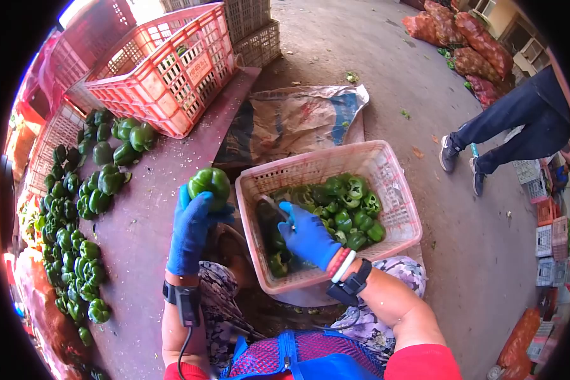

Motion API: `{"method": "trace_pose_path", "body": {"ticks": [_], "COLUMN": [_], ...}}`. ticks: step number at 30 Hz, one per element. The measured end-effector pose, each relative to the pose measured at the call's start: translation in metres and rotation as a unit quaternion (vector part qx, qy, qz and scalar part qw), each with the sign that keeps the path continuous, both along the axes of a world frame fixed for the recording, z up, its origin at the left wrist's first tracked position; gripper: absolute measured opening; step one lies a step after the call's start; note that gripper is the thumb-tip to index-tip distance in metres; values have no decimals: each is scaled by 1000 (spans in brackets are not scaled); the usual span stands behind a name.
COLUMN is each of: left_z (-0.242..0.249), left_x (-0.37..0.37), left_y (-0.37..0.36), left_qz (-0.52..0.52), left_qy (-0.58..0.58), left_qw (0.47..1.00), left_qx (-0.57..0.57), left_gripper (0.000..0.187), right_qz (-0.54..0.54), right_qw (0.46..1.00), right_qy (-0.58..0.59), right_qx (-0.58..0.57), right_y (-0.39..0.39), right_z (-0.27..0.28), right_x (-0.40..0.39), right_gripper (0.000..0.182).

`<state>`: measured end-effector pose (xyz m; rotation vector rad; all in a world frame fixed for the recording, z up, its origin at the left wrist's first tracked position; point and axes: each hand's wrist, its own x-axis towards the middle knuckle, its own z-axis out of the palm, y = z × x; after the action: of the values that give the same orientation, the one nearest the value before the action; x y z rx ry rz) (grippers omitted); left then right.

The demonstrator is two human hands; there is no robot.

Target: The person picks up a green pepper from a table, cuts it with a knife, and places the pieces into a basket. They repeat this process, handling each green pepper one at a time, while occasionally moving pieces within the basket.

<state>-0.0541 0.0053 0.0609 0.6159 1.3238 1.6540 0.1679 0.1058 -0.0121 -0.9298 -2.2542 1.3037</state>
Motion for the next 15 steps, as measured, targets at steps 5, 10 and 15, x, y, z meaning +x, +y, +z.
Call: {"method": "trace_pose_path", "body": {"ticks": [5, 10, 15], "left_z": [-18, -1, -21], "left_x": [32, 48, 48], "left_y": [-1, 12, 21], "left_qz": [-191, -238, -267], "left_qy": [9, -138, -210], "left_qw": [981, 960, 940], "left_qx": [-43, -59, -5], "left_gripper": [53, 52, 56], "right_qz": [97, 111, 34], "right_qw": [965, 956, 857], "right_qy": [229, 200, 298], "right_qx": [-81, -184, -419], "right_y": [15, 24, 26], "right_z": [36, 55, 41], "right_x": [-7, 2, 8], "right_gripper": [90, 86, 66]}}
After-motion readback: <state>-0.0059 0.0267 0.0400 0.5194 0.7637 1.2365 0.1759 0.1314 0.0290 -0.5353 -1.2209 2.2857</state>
